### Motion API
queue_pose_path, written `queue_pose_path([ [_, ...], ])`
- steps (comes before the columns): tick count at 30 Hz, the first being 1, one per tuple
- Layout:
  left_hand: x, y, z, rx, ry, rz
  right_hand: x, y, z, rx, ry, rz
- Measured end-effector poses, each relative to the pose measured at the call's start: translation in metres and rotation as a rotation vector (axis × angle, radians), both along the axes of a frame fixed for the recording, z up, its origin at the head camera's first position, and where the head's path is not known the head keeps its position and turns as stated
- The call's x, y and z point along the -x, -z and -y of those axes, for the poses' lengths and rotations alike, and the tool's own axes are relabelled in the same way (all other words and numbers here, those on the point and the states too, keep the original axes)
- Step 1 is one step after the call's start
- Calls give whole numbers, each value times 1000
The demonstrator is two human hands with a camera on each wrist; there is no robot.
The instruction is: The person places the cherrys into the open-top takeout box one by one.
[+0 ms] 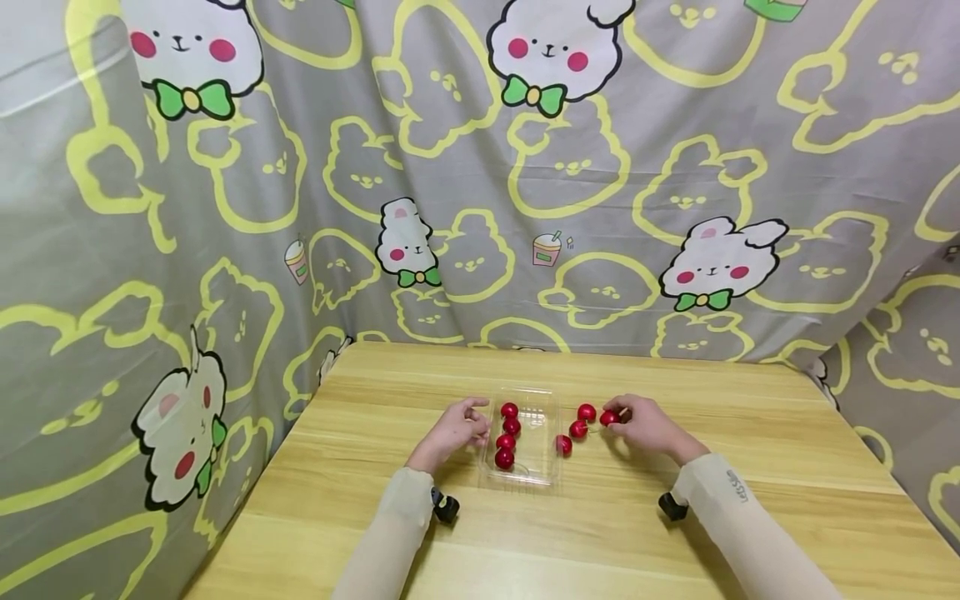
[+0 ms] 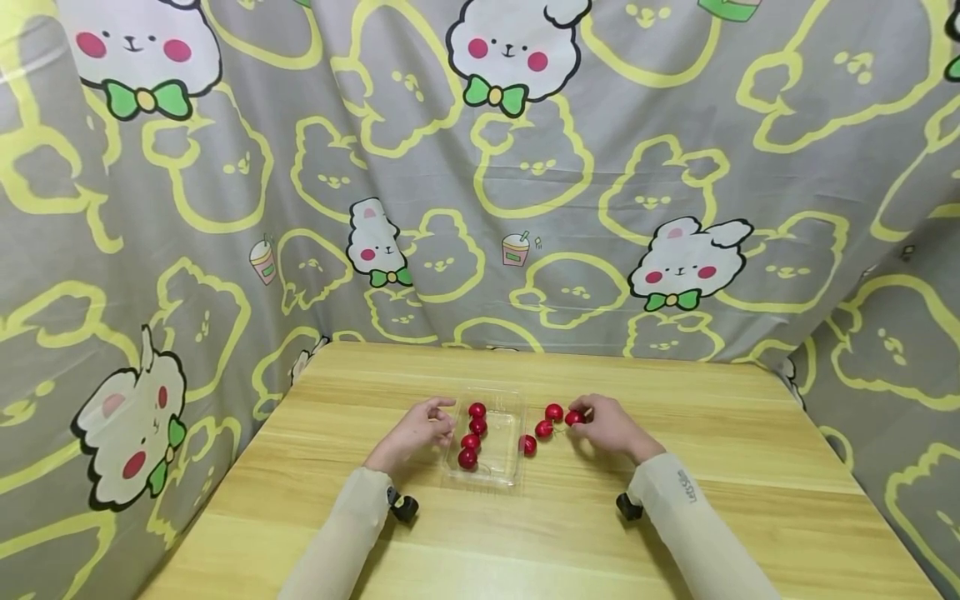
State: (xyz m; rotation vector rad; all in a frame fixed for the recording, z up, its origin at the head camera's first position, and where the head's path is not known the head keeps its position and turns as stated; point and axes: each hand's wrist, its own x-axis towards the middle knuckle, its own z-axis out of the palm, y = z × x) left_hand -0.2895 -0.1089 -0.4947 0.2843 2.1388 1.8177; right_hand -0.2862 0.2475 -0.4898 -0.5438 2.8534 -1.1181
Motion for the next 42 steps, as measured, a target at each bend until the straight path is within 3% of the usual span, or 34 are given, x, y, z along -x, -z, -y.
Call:
queue_pose_path([
  [8, -1, -2, 2, -3, -9, -1, 2, 1, 3, 2, -13, 7],
  [18, -3, -6, -2, -18, 44, -39, -1, -10, 7, 40, -26, -28],
  [30, -2, -2, 1, 4, -3, -14, 5, -21, 20, 75, -61, -50],
  [42, -1, -3, -1, 9, -1, -8, 8, -25, 32, 147, -118, -50],
])
